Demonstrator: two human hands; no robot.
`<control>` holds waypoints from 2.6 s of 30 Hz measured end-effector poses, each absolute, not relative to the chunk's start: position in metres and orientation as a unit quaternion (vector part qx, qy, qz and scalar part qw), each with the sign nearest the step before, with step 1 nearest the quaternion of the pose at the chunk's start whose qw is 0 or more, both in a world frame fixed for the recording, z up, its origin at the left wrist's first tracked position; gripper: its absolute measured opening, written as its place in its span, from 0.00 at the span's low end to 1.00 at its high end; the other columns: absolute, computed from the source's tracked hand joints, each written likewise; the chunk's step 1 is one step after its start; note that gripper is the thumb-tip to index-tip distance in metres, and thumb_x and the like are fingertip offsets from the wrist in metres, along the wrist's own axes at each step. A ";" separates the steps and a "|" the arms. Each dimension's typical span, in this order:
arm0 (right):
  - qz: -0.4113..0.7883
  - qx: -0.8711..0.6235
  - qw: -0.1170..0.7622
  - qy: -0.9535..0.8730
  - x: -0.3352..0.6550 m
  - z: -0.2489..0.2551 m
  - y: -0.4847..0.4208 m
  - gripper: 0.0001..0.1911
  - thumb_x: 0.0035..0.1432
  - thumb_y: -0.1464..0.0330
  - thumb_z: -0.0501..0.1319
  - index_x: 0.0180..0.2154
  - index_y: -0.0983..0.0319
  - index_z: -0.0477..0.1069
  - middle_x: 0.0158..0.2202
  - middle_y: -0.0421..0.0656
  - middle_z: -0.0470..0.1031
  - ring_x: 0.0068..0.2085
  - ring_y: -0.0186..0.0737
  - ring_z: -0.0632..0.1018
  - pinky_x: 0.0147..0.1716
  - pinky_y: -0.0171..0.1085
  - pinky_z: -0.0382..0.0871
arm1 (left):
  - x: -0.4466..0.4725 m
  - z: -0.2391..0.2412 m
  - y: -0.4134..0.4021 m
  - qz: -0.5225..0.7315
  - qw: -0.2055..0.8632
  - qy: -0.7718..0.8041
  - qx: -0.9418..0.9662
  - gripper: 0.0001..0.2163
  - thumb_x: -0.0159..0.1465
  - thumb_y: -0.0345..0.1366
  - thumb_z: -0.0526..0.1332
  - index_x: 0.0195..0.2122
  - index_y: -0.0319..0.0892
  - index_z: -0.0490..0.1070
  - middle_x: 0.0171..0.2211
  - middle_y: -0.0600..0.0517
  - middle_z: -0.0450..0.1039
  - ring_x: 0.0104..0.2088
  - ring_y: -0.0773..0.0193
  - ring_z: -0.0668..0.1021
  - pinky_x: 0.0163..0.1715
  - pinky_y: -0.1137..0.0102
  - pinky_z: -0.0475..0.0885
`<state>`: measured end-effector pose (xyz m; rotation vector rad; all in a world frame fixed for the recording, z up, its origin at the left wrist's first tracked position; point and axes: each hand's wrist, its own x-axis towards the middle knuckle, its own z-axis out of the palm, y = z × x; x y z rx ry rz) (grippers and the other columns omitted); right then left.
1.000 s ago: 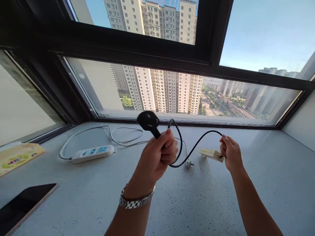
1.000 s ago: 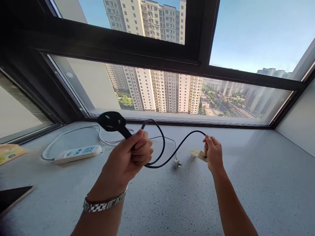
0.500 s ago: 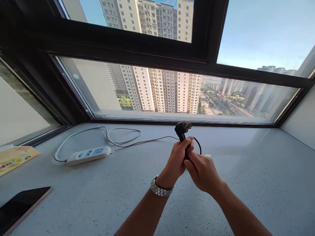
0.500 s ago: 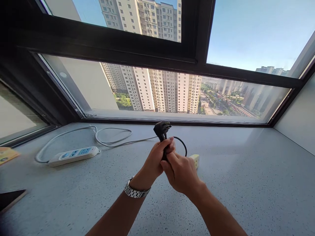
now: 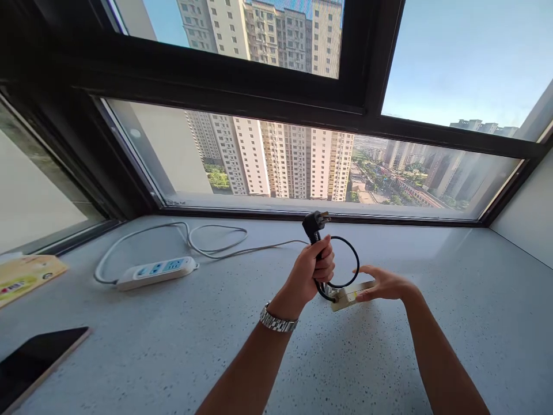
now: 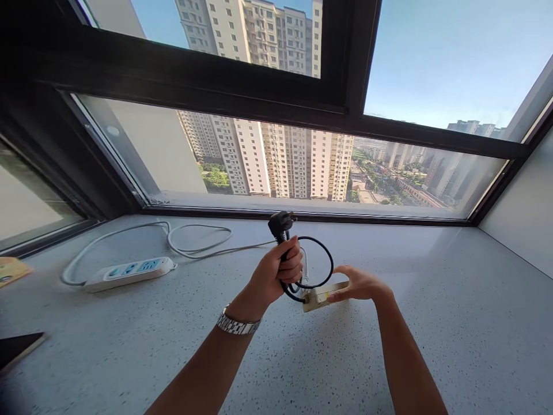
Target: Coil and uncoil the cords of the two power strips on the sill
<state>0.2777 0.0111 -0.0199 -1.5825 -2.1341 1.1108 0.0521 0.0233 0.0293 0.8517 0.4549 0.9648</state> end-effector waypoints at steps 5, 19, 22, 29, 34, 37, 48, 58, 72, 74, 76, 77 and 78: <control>0.491 -0.516 0.105 -0.694 0.287 -0.045 0.030 0.32 0.37 0.58 0.72 0.46 0.63 0.71 0.39 0.42 0.75 0.41 0.43 0.75 0.38 0.36 0.67 | 0.048 0.028 0.033 0.482 0.779 0.234 0.325 0.24 0.59 0.45 0.64 0.17 0.42 0.51 0.10 0.65 0.42 0.10 0.78 0.46 0.09 0.80 0.45; 0.400 -0.609 0.125 -0.674 0.335 0.019 -0.021 0.20 0.38 0.61 0.70 0.34 0.62 0.70 0.29 0.40 0.70 0.30 0.37 0.70 0.26 0.33 0.62 | 0.100 -0.043 0.026 0.153 0.880 0.241 0.378 0.16 0.60 0.46 0.64 0.27 0.40 0.62 0.15 0.65 0.47 0.12 0.79 0.47 0.12 0.79 0.43; 0.407 -0.611 0.085 -0.674 0.330 0.007 -0.009 0.19 0.35 0.63 0.70 0.32 0.62 0.70 0.30 0.40 0.71 0.31 0.38 0.71 0.26 0.33 0.62 | 0.106 -0.051 0.022 0.105 0.889 0.223 0.387 0.17 0.59 0.46 0.65 0.28 0.42 0.59 0.17 0.64 0.50 0.13 0.80 0.48 0.13 0.80 0.43; 0.438 -0.561 0.140 -0.688 0.339 0.014 -0.013 0.21 0.37 0.58 0.70 0.31 0.62 0.67 0.26 0.37 0.67 0.28 0.35 0.68 0.25 0.32 0.60 | 0.108 -0.057 0.018 0.111 0.914 0.141 0.363 0.15 0.66 0.46 0.56 0.28 0.43 0.58 0.16 0.65 0.42 0.14 0.76 0.41 0.12 0.80 0.42; 0.405 -0.600 0.129 -0.678 0.338 0.011 -0.015 0.19 0.37 0.60 0.70 0.29 0.62 0.67 0.28 0.39 0.69 0.29 0.35 0.69 0.25 0.33 0.60 | 0.128 -0.073 0.007 0.105 0.728 0.321 0.597 0.20 0.66 0.56 0.45 0.30 0.45 0.57 0.17 0.64 0.44 0.14 0.74 0.47 0.15 0.77 0.52; 0.400 -0.613 0.118 -0.671 0.328 -0.004 0.000 0.19 0.35 0.61 0.70 0.29 0.62 0.66 0.29 0.39 0.70 0.29 0.36 0.70 0.25 0.33 0.61 | 0.129 -0.081 0.009 0.138 0.593 0.417 0.675 0.21 0.65 0.58 0.42 0.33 0.45 0.57 0.19 0.61 0.52 0.15 0.69 0.59 0.18 0.72 0.60; 0.388 -0.643 0.128 -0.648 0.326 -0.056 0.035 0.28 0.38 0.59 0.72 0.42 0.64 0.72 0.43 0.48 0.74 0.41 0.43 0.76 0.36 0.36 0.69 | 0.115 -0.063 0.011 0.105 0.256 0.517 0.810 0.16 0.63 0.46 0.57 0.35 0.35 0.72 0.43 0.32 0.72 0.45 0.39 0.76 0.43 0.52 0.67; 0.148 -0.600 0.226 -0.753 0.251 -0.043 -0.029 0.24 0.64 0.55 0.52 0.57 0.58 0.65 0.57 0.49 0.69 0.56 0.49 0.70 0.53 0.47 0.64 | 0.083 -0.014 0.013 0.178 0.157 0.498 0.834 0.14 0.68 0.41 0.51 0.48 0.45 0.72 0.45 0.47 0.76 0.44 0.58 0.77 0.39 0.68 0.69; -0.114 -0.607 0.043 -0.785 0.279 -0.095 -0.036 0.15 0.64 0.69 0.52 0.48 0.59 0.73 0.57 0.49 0.70 0.49 0.50 0.75 0.46 0.47 0.67 | -0.011 -0.032 0.042 0.255 0.114 0.627 0.728 0.14 0.64 0.42 0.52 0.37 0.45 0.76 0.31 0.51 0.77 0.32 0.60 0.77 0.27 0.71 0.61; -0.130 -0.615 0.040 -0.777 0.313 -0.098 -0.028 0.17 0.64 0.68 0.50 0.50 0.59 0.73 0.57 0.49 0.70 0.50 0.50 0.75 0.46 0.47 0.68 | -0.015 -0.031 0.045 0.256 0.114 0.632 0.723 0.14 0.64 0.42 0.51 0.36 0.45 0.76 0.31 0.51 0.77 0.32 0.60 0.76 0.27 0.71 0.61; -0.136 -0.633 0.029 -0.762 0.352 -0.101 -0.020 0.19 0.64 0.66 0.49 0.51 0.58 0.73 0.58 0.48 0.70 0.51 0.50 0.75 0.47 0.48 0.68 | -0.017 -0.033 0.047 0.255 0.116 0.631 0.723 0.14 0.63 0.43 0.51 0.36 0.45 0.76 0.32 0.51 0.77 0.32 0.60 0.77 0.26 0.71 0.61; -0.137 -0.648 0.024 -0.749 0.373 -0.101 -0.016 0.19 0.63 0.65 0.49 0.51 0.58 0.73 0.57 0.48 0.70 0.52 0.51 0.74 0.47 0.48 0.69 | -0.017 -0.034 0.047 0.254 0.118 0.629 0.725 0.15 0.63 0.43 0.51 0.36 0.45 0.76 0.32 0.51 0.77 0.32 0.60 0.77 0.25 0.71 0.61; -0.139 -0.664 0.020 -0.734 0.394 -0.102 -0.013 0.20 0.63 0.65 0.49 0.51 0.57 0.73 0.57 0.47 0.70 0.53 0.51 0.74 0.47 0.49 0.69 | -0.018 -0.035 0.047 0.253 0.121 0.626 0.727 0.15 0.63 0.43 0.51 0.36 0.45 0.76 0.32 0.51 0.77 0.32 0.60 0.77 0.25 0.71 0.61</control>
